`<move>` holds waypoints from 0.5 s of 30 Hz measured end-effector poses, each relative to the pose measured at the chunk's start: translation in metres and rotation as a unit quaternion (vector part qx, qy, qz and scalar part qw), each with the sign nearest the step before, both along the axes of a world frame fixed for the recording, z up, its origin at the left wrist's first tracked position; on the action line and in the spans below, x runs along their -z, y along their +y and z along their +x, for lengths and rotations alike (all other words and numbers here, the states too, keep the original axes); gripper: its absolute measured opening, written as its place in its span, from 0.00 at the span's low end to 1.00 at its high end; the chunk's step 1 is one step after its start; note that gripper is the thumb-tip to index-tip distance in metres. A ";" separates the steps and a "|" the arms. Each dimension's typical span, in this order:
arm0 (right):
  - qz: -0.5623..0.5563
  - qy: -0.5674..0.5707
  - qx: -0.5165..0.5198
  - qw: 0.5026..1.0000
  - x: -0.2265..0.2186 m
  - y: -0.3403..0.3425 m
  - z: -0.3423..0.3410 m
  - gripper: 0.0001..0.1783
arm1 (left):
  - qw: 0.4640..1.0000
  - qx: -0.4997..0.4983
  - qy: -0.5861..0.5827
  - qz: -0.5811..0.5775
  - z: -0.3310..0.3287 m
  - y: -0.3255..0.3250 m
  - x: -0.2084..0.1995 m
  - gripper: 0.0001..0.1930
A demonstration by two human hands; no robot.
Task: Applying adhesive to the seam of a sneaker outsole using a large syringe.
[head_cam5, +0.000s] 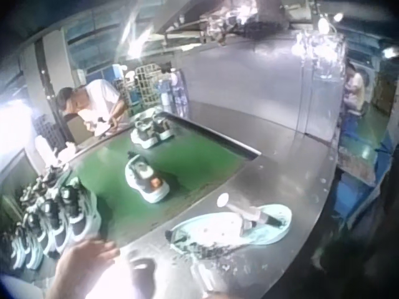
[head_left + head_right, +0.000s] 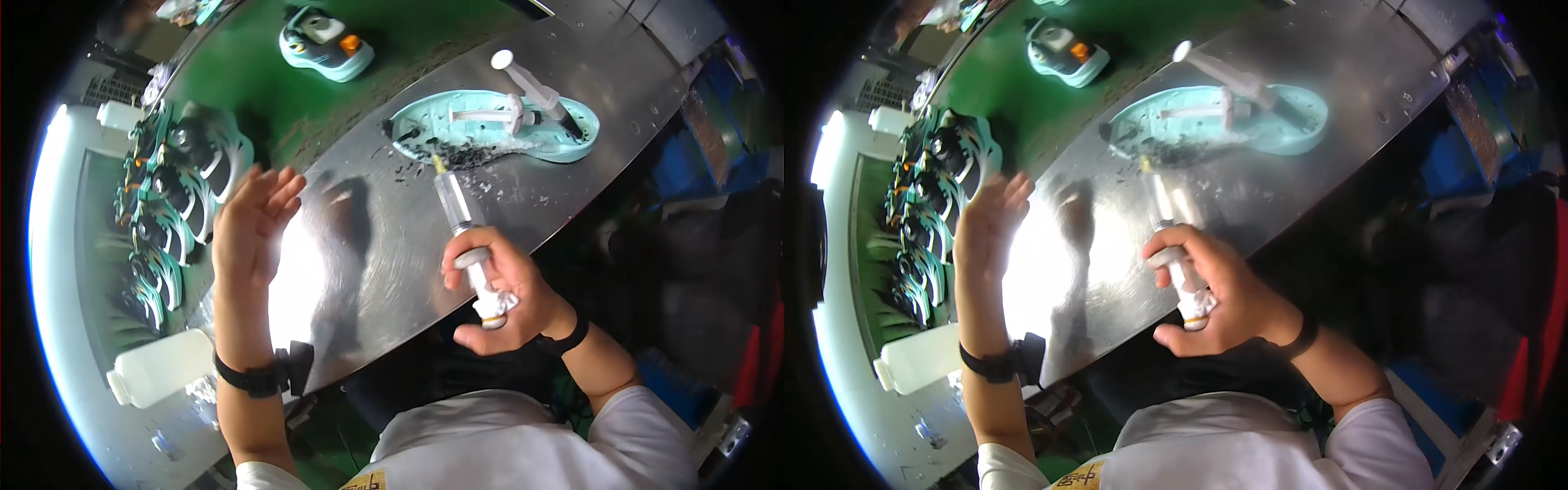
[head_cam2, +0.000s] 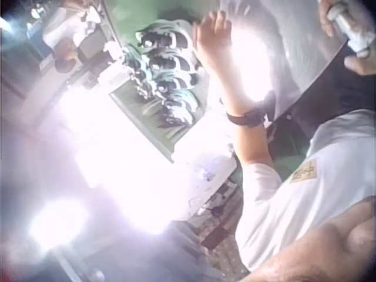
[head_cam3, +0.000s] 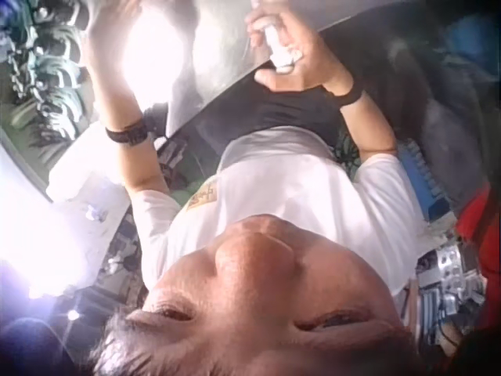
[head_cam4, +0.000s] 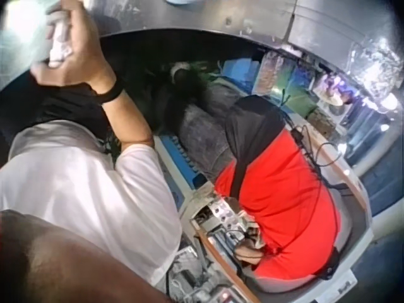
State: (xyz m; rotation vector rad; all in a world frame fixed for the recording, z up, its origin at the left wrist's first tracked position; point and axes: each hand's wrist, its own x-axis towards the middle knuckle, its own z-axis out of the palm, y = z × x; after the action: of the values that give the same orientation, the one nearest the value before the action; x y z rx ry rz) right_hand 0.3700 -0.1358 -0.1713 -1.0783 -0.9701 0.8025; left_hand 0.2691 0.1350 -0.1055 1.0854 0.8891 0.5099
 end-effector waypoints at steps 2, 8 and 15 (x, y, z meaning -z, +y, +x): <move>-0.043 -0.012 -0.014 0.999 -0.010 0.002 0.003 0.38 | 0.976 0.124 0.024 0.179 0.034 0.020 -0.004 0.23; -0.069 -0.067 -0.005 0.995 -0.017 0.007 0.010 0.36 | 0.793 0.198 0.262 0.512 0.163 0.050 -0.015 0.26; -0.108 -0.037 0.011 0.993 -0.024 0.003 0.008 0.32 | 0.620 0.179 0.322 0.693 0.177 0.069 0.015 0.28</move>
State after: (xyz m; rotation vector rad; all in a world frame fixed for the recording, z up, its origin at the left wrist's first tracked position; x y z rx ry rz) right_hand 0.3781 -0.1332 -0.1472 -1.3097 -0.9470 0.8698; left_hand 0.4463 0.2040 -0.1202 2.9748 0.7364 0.4147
